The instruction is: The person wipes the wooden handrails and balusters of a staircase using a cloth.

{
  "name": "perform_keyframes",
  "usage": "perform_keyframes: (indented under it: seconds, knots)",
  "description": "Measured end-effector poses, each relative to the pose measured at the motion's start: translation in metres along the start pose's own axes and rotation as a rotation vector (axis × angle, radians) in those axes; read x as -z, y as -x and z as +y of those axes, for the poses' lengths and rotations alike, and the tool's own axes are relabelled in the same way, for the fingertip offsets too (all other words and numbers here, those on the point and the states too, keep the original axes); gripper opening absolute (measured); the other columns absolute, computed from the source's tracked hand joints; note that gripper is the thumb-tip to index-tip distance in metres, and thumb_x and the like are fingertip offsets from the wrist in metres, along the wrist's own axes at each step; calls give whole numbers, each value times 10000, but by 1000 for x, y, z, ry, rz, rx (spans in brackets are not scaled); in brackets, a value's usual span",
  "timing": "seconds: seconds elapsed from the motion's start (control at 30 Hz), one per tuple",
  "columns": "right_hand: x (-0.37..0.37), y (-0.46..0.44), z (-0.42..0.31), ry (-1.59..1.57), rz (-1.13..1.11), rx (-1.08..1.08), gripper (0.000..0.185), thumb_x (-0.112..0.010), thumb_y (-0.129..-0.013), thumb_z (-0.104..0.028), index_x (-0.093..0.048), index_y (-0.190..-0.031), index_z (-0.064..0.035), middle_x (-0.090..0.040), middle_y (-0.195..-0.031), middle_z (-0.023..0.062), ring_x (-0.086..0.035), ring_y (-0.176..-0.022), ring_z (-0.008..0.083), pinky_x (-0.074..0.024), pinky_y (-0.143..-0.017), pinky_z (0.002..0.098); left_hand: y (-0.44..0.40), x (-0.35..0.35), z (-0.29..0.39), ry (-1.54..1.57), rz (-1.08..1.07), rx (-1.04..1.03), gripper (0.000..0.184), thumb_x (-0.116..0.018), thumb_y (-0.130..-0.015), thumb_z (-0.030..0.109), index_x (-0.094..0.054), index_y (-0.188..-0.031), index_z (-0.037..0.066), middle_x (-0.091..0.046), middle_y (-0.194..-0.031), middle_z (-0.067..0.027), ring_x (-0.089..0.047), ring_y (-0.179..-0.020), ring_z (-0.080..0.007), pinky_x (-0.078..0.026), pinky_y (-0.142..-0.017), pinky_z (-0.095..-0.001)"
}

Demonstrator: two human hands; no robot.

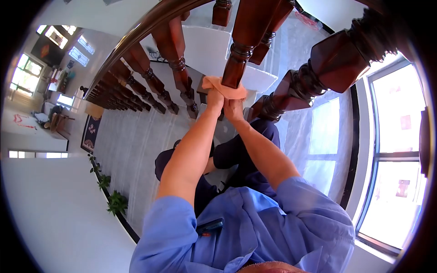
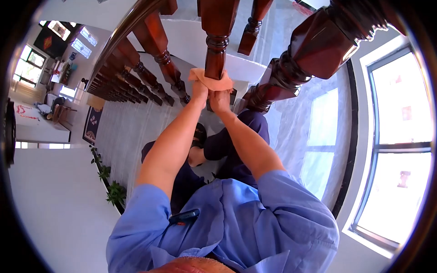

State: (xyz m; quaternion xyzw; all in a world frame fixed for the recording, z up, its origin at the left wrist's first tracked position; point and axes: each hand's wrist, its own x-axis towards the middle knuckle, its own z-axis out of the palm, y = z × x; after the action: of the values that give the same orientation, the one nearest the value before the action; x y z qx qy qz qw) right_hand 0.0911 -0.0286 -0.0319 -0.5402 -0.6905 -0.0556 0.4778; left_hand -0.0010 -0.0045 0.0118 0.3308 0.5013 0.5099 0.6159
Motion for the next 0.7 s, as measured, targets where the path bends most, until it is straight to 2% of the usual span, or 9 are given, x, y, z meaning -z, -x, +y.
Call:
perform_keyframes:
  seconds: [0.07, 0.17, 0.3, 0.43, 0.47, 0.53, 0.63, 0.67, 0.7]
  knots:
    - [2, 9, 5, -384, -215, -361, 433, -559, -1028, -276, -500, -1391, -47, -579, -1296, 245, -595, -1149, 413, -473, -955, 468, 5, -5, -2, 131, -34, 13, 393, -588, -995, 432, -664, -1146, 78, -648, -1068, -27, -616, -965, -107, -499, -856, -283]
    - [0, 15, 19, -723, -315, -487, 431, -525, -1066, -285, -479, -1416, -37, -584, -1322, 197, -583, -1214, 333, -454, -1018, 419, 12, -15, -5, 310, 26, -52, 399, -599, -983, 422, -605, -1185, 79, -638, -1090, -28, -643, -929, -144, -520, -776, -306]
    - [46, -17, -32, -747, -180, -333, 488, -458, -1097, -333, -438, -1437, 17, -541, -1377, 122, -503, -1300, 223, -406, -1090, 363, 30, -37, 45, 676, 6, -154, 288, -564, -1023, 295, -658, -1116, 39, -655, -1069, -39, -634, -981, -133, -512, -873, -290]
    - [65, -68, -45, -784, -8, -153, 611, -442, -1079, -458, -424, -1461, 18, -514, -1422, 141, -504, -1306, 251, -393, -1092, 371, 29, -39, 88, 603, -124, -409, 313, -499, -1062, 284, -618, -1178, 19, -652, -1143, -61, -662, -1004, -168, -541, -917, -347]
    - [65, -82, -27, -564, -5, 94, 661, -368, -1082, -518, -429, -1461, 20, -519, -1414, 148, -509, -1298, 267, -390, -1091, 385, 34, -44, 100, 606, -126, -409, 313, -499, -1062, 284, -618, -1178, 19, -652, -1143, -61, -662, -1004, -168, -541, -917, -347]
    - [82, -131, -55, -435, 232, 156, 672, -334, -1085, -533, -448, -1449, 20, -552, -1382, 148, -531, -1272, 269, -398, -1089, 386, 65, -52, 137, 666, -123, -459, 324, -495, -1071, 294, -602, -1202, 18, -649, -1125, -52, -662, -959, -167, -540, -895, -327]
    - [87, -162, -51, -880, 73, -344, 507, -428, -1072, -403, -520, -1365, 0, -626, -1266, 105, -607, -1148, 200, -474, -1006, 365, 69, -52, 127, 490, -192, -467, 376, -504, -1073, 286, -543, -1324, 9, -645, -1168, -73, -632, -1054, -153, -522, -886, -284]
    - [85, -174, -50, -1131, -12, -223, 469, -463, -1059, -385, -546, -1335, -15, -643, -1223, 96, -619, -1116, 178, -493, -975, 349, 66, -55, 119, 298, -228, -586, 397, -509, -1071, 270, -517, -1364, 1, -647, -1183, -88, -620, -1086, -150, -515, -886, -274]
    - [97, -185, -52, -773, -70, -126, 474, -472, -1055, -383, -546, -1336, -8, -645, -1221, 100, -620, -1117, 193, -494, -975, 356, 67, -64, 117, 207, -119, -836, 381, -523, -1058, 201, -511, -1367, -21, -647, -1176, -107, -600, -1100, -132, -505, -888, -267]
